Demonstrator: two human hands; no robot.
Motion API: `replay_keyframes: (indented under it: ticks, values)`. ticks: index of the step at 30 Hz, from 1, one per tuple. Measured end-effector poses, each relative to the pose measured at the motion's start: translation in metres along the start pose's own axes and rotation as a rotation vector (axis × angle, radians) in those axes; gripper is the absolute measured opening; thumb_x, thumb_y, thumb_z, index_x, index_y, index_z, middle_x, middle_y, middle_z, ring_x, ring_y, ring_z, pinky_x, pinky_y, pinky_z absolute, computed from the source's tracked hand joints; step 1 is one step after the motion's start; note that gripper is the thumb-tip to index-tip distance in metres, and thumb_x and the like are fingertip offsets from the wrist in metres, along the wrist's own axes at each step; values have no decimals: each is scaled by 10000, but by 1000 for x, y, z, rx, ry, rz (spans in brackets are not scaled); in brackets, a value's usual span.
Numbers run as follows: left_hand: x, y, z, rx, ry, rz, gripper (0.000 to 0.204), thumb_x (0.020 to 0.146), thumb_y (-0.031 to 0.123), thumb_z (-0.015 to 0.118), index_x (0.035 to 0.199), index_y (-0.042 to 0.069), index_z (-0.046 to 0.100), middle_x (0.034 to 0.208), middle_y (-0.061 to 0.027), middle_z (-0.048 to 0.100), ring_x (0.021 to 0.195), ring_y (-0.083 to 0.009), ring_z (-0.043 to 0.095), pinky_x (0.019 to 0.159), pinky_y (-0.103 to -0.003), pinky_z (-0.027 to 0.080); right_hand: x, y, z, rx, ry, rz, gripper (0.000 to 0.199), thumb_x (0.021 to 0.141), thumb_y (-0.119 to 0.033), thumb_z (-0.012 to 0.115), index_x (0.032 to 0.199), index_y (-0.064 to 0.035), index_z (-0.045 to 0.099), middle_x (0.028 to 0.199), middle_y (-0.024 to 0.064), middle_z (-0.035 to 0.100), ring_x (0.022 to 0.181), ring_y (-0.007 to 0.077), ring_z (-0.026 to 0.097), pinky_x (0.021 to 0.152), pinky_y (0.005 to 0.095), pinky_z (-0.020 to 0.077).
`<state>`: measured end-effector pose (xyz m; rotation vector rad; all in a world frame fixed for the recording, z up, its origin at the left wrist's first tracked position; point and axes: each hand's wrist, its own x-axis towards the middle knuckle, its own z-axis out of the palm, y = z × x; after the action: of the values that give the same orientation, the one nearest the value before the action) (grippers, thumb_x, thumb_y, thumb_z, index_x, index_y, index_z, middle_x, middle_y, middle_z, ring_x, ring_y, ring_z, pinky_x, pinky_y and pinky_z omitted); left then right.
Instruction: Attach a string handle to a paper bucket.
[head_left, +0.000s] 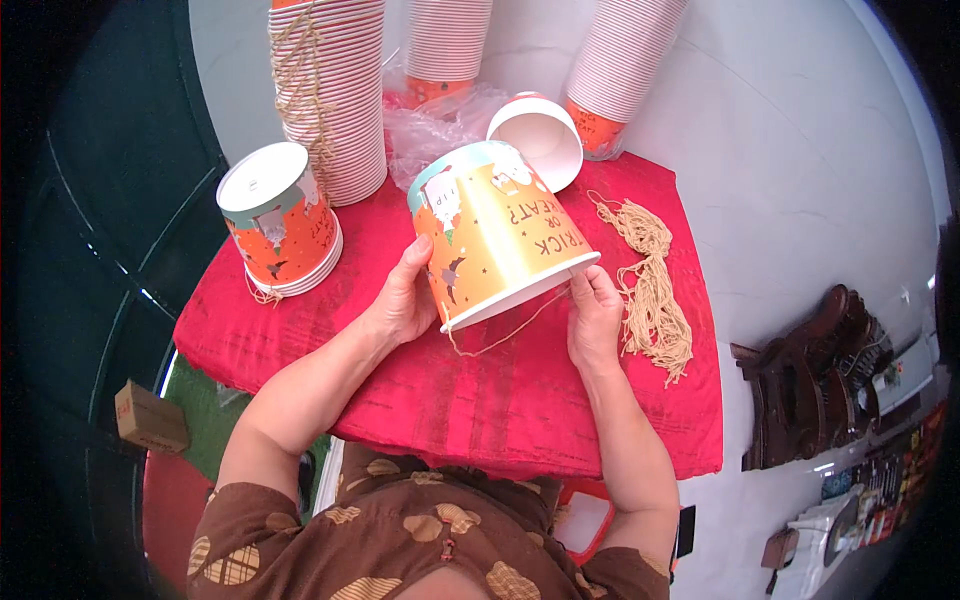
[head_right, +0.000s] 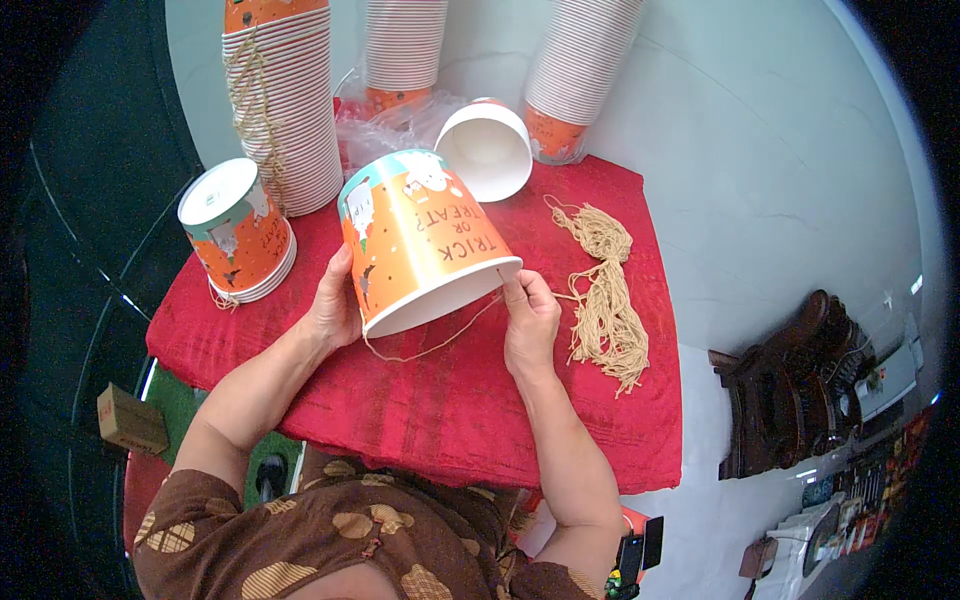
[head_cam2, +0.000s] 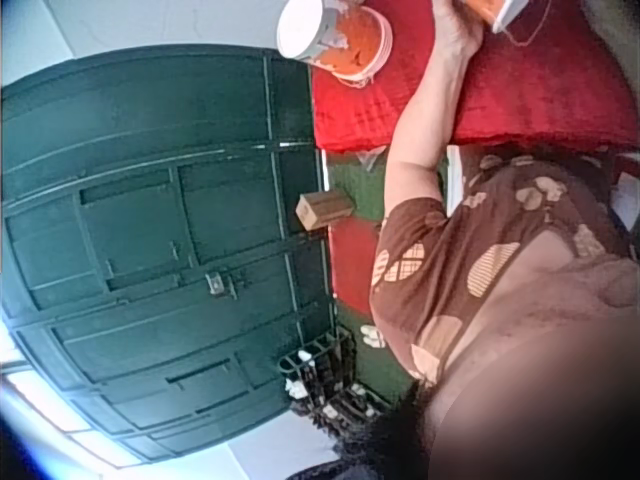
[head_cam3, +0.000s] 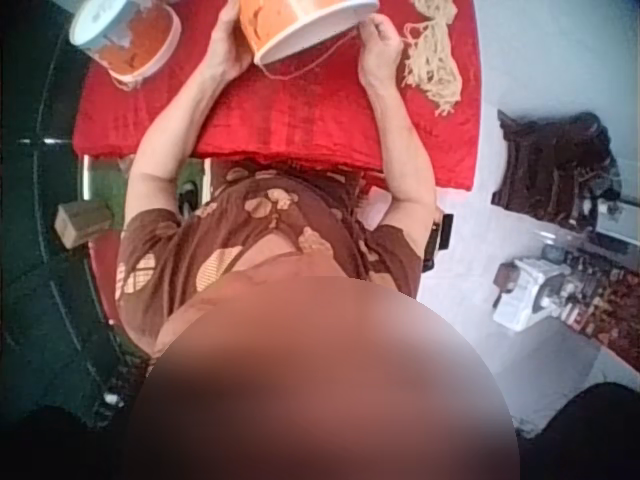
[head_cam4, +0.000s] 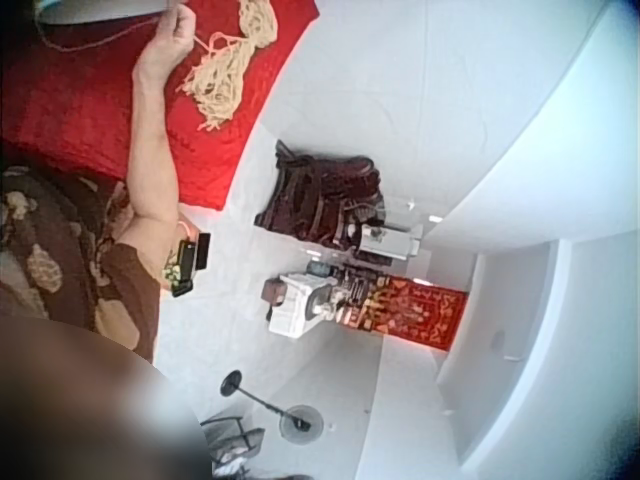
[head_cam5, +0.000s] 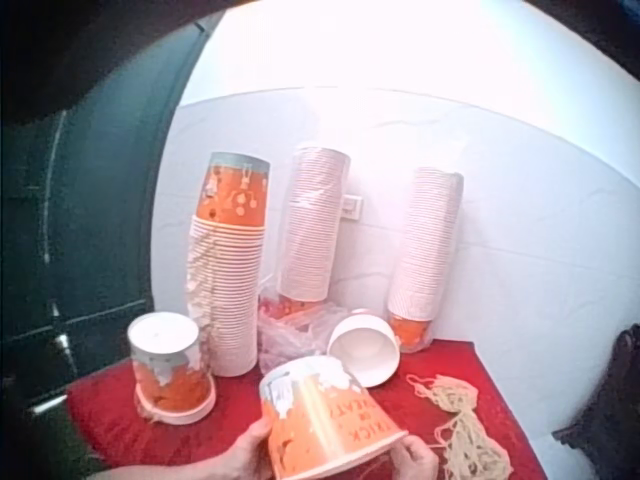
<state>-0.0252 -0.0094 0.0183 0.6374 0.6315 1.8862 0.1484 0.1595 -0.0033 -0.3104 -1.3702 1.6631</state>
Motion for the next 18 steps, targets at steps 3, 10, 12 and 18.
replay_keyframes:
  ticks: [3, 10, 12, 18]
  values:
    - [1, 1, 0, -26, -46, -7, 783, 848, 550, 649, 1409, 76, 378, 1361, -96, 513, 1255, -227, 499, 1086, -414, 399, 0, -5, 2, 108, -58, 55, 120, 957, -140, 611, 994, -28, 633, 885, -10, 630, 800, 59, 542, 734, 211, 421]
    - [2, -1, -1, 104, 5, 14, 887, 818, 662, 594, 1461, 112, 330, 1423, -115, 470, 1272, -251, 506, 1069, -435, 432, 2, -9, 2, 160, -72, 126, 168, 977, -166, 574, 1045, -20, 620, 925, 11, 638, 814, 72, 554, 743, 236, 446]
    - [2, 0, 4, 106, 18, 31, 886, 820, 662, 591, 1462, 111, 328, 1423, -116, 470, 1273, -251, 505, 1072, -435, 429, 3, -2, -9, 127, -63, 105, 194, 976, -168, 568, 1092, -16, 601, 958, 27, 634, 813, 88, 565, 746, 254, 465]
    - [5, 4, 8, 43, 8, 37, 880, 827, 664, 579, 1465, 116, 321, 1432, -120, 460, 1278, -254, 500, 1076, -433, 424, 4, -2, -7, -24, 9, 18, 235, 981, -160, 540, 1156, -5, 560, 976, 38, 603, 769, 95, 561, 691, 258, 482]
